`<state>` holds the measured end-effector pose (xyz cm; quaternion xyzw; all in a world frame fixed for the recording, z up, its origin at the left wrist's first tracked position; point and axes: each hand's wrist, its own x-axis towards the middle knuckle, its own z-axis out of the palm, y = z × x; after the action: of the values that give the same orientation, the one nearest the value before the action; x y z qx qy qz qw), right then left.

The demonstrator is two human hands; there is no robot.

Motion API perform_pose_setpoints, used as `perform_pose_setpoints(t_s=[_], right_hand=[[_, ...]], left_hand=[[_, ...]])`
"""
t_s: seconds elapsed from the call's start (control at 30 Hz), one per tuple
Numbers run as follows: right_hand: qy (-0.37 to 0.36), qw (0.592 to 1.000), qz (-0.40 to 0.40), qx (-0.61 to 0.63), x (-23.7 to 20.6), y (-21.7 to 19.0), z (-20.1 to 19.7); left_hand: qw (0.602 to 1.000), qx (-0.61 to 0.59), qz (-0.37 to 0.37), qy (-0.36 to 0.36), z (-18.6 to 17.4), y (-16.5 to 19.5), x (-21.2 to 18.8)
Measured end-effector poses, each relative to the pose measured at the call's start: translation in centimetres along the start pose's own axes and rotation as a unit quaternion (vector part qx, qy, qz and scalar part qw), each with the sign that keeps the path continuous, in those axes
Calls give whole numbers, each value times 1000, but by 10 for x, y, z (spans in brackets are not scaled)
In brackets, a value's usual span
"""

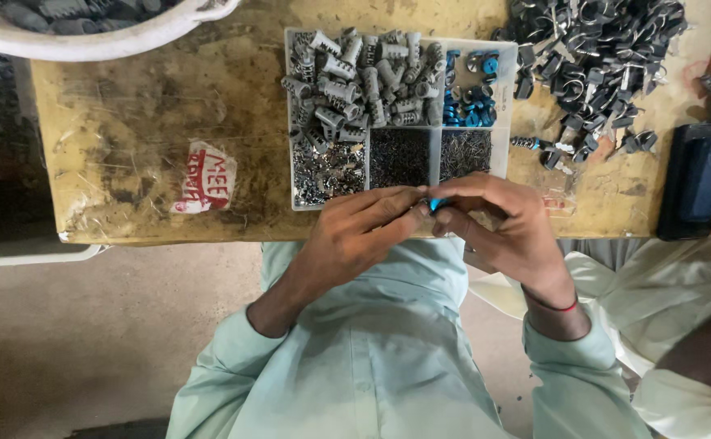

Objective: The person assembles small hardware components by hand at a workbench. They repeatedly pick a grey plastic piece, insert a metal pin, and add a blue cap, then place the assembled unit on the table. The process is repeated with multiple components.

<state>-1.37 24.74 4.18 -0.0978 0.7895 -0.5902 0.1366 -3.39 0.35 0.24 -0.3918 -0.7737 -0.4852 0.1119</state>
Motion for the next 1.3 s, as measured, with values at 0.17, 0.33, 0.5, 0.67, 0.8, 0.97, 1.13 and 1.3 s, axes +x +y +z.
perform_pose_setpoints(t_s=[0.17, 0.33, 0.5, 0.67, 0.8, 0.97, 1.13, 1.3], right_hand=[[-3, 986, 112, 125, 2, 1, 3], [-28, 968, 105, 226, 1, 23, 12], [-43, 974, 67, 211, -4, 18, 26], [54, 943, 97, 312, -8, 0, 45], [28, 998, 36, -37, -14, 13, -14], [169, 872, 53, -456, -21, 52, -75], [217, 904, 96, -357, -29, 69, -82], [204, 880, 100, -417, -38, 78, -84]], left_hand=[[999, 31, 22, -17, -5, 4, -3], [994, 82, 60, -36, -2, 0, -8], [997, 3, 27, 77, 10, 6, -6], [975, -71, -108, 179, 31, 29, 2], [971, -88, -107, 196, 22, 26, 6], [976, -105, -94, 163, 9, 12, 6], [968, -183, -123, 120, 20, 12, 4], [972, -171, -117, 115, 20, 14, 2]])
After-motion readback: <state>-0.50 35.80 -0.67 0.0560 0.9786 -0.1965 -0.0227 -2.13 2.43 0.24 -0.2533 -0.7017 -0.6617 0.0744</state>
